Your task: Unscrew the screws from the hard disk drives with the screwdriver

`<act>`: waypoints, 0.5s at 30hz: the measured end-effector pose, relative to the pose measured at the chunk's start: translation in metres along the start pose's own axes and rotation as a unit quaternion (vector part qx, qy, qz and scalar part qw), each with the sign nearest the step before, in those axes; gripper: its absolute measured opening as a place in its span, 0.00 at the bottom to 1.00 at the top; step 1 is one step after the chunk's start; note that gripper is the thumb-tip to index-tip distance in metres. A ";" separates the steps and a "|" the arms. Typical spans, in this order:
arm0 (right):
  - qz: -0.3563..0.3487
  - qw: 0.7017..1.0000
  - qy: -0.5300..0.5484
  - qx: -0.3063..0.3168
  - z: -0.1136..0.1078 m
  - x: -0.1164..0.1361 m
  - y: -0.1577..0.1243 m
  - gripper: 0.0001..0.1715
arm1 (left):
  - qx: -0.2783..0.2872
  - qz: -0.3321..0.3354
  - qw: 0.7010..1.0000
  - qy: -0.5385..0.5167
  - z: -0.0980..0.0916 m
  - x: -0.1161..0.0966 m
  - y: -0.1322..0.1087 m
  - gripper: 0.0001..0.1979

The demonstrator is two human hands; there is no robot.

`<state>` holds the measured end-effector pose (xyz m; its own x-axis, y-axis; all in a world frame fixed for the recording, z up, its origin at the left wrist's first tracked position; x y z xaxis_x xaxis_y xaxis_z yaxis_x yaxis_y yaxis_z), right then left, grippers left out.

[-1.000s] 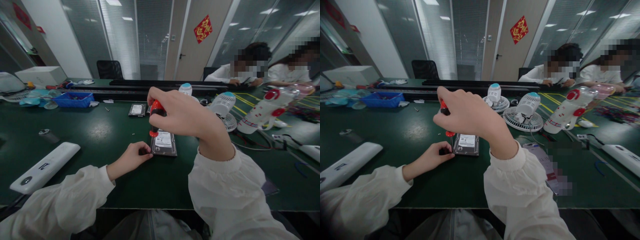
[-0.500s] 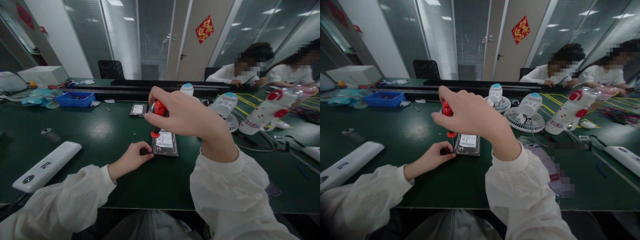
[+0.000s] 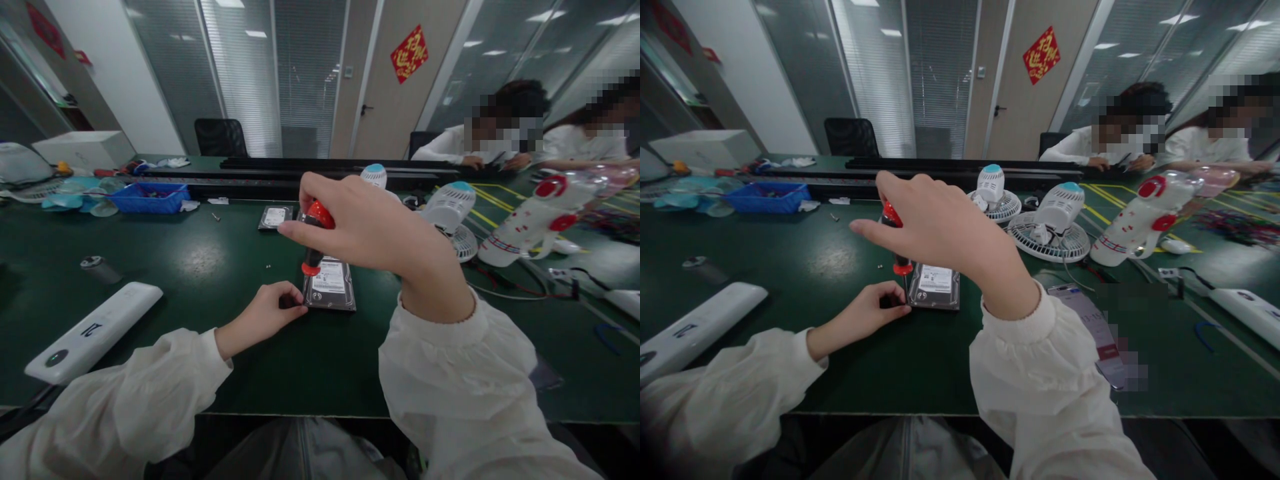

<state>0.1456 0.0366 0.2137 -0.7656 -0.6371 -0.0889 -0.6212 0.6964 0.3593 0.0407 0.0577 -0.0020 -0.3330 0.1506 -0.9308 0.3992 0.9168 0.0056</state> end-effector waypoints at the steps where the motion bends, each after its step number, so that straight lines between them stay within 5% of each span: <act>1: 0.003 1.000 0.000 -0.002 0.000 -0.001 0.000 0.21 | 0.001 -0.001 1.000 0.000 0.000 0.000 0.000 0.10; 15: -0.006 1.000 0.002 0.002 0.002 -0.003 0.001 0.19 | -0.001 0.006 1.000 0.006 0.000 -0.002 0.000 0.11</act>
<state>0.1470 0.0395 0.2122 -0.7568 -0.6474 -0.0899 -0.6318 0.6894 0.3545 0.0410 0.0572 0.0002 -0.3382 0.1658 -0.9264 0.4022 0.9154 0.0170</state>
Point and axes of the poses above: each hand's wrist, its own y-axis towards the middle knuckle, its own z-axis out of the palm, x = y × z, the point moved 9 cm from there along y, towards the middle knuckle, and after that the axes turned 11 degrees about -y, right-handed, at the moved point
